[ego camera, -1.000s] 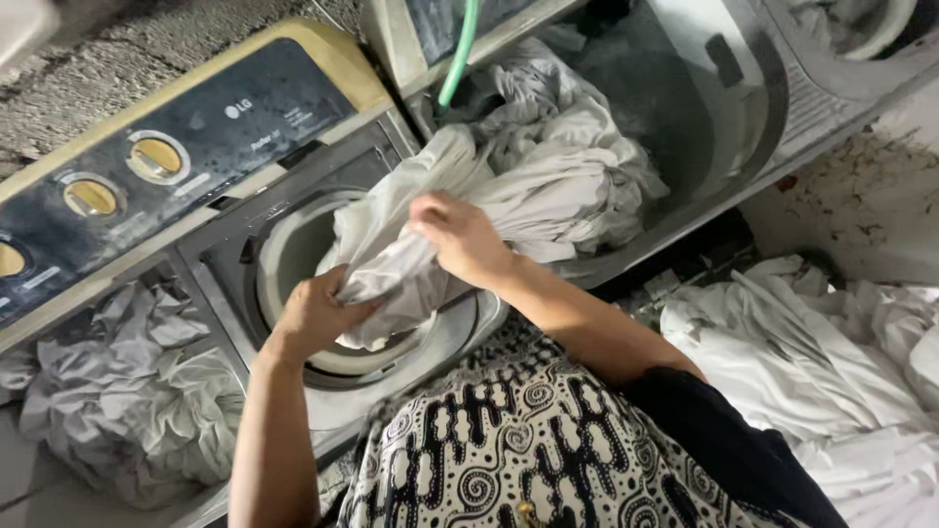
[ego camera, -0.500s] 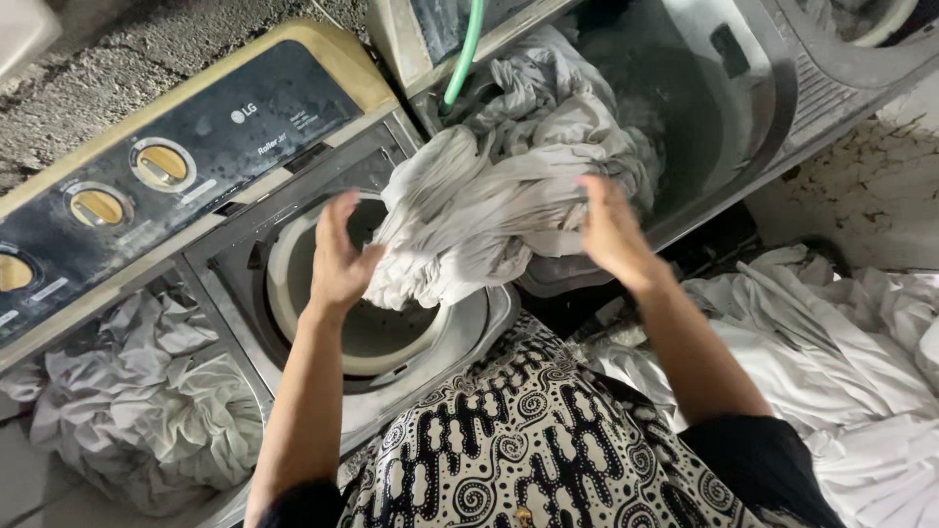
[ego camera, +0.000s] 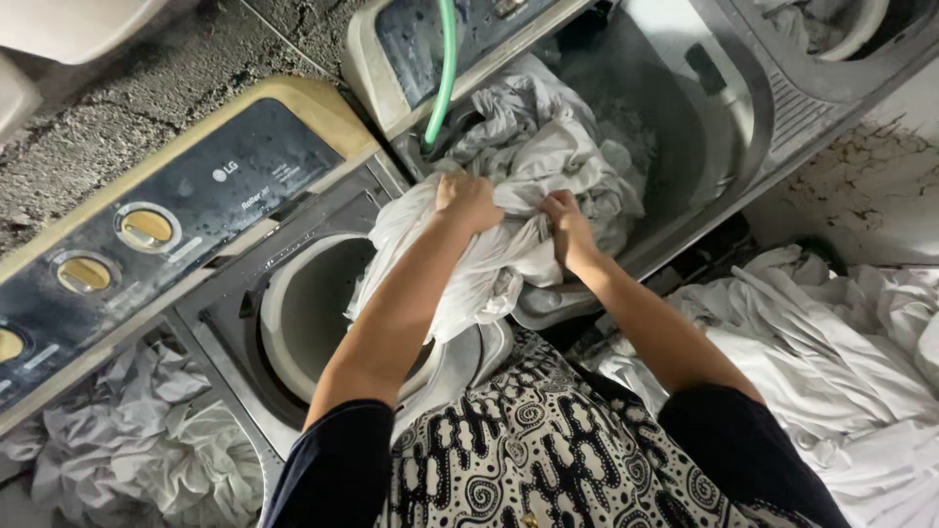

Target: The person moves laundry items from one tub to another, presses them down by hand, and rinses clothes under water.

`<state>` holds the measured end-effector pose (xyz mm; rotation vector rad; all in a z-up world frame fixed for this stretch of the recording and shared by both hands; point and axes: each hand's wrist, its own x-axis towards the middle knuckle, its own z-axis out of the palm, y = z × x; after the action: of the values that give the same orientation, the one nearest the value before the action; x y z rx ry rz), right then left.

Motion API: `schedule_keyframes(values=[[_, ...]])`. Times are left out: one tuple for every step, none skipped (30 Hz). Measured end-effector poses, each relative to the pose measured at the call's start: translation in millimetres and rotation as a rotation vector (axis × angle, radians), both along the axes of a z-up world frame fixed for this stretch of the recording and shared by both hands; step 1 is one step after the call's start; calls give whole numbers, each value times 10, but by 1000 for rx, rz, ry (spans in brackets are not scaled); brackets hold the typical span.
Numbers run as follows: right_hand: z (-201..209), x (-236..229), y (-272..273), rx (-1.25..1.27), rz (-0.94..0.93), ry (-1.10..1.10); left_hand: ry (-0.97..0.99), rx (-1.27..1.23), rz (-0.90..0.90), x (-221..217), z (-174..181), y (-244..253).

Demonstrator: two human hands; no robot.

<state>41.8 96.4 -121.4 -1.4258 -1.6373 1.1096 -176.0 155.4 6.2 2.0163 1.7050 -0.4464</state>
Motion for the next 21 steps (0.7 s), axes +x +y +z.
schedule_keyframes(values=[[81, -46, -14, -40, -93, 240, -71, 10, 25, -60, 34, -25], [242, -62, -62, 63, -87, 118, -143, 20, 53, -101, 95, -60], [466, -62, -144, 165, -80, -5, -199, 42, 69, -130, 182, -89], [723, -75, -188, 268, -72, -127, -254, 65, 84, -147, 295, -121], [982, -107, -187, 299, -78, -93, -309, 89, 100, -166, 428, -166], [1225, -153, -234, 323, -84, -58, -354, 294, 8, -203, 574, -271], [1446, -221, -275, 346, -91, -23, -397, 499, -85, -249, 737, -387], [1645, -307, -276, 396, -71, -5, -438, 711, -184, -299, 922, -469], [1830, -393, -285, 446, -51, 13, -565, 716, -167, -354, 1116, -558], [2006, -463, -330, 493, -31, 28, -694, 716, -149, -405, 1312, -677], [2174, -530, -387, 505, -12, 79, -823, 713, -129, -470, 1501, -812], [2326, -613, -403, 526, 13, 129, -889, 686, -104, -583, 1679, -950], [2451, -723, -420, 547, 38, 180, -955, 659, -78, -713, 1829, -1113], [2542, -852, -462, 503, 97, 179, -961, 684, -20, -834, 1928, -1278], [2601, -972, -504, 459, 156, 179, -966, 708, 37, -976, 1982, -1441], [2625, -1092, -535, 414, 215, 179, -1068, 715, 113, -1119, 1986, -1591], [2614, -1227, -551, 534, 239, 99, -1169, 720, 191, -1267, 1937, -1732], [2572, -1381, -562, 654, 268, 18, -1112, 747, 338, -1430, 1848, -1879], [2510, -1541, -587, 578, 366, 29, -1051, 772, 484, -1594, 1726, -2008], [2434, -1703, -595, 506, 472, 41, -985, 741, 597, -1723, 1568, -2096], [2352, -1886, -557, 547, 529, -98, -918, 707, 708, -1824, 1403, -2161]])
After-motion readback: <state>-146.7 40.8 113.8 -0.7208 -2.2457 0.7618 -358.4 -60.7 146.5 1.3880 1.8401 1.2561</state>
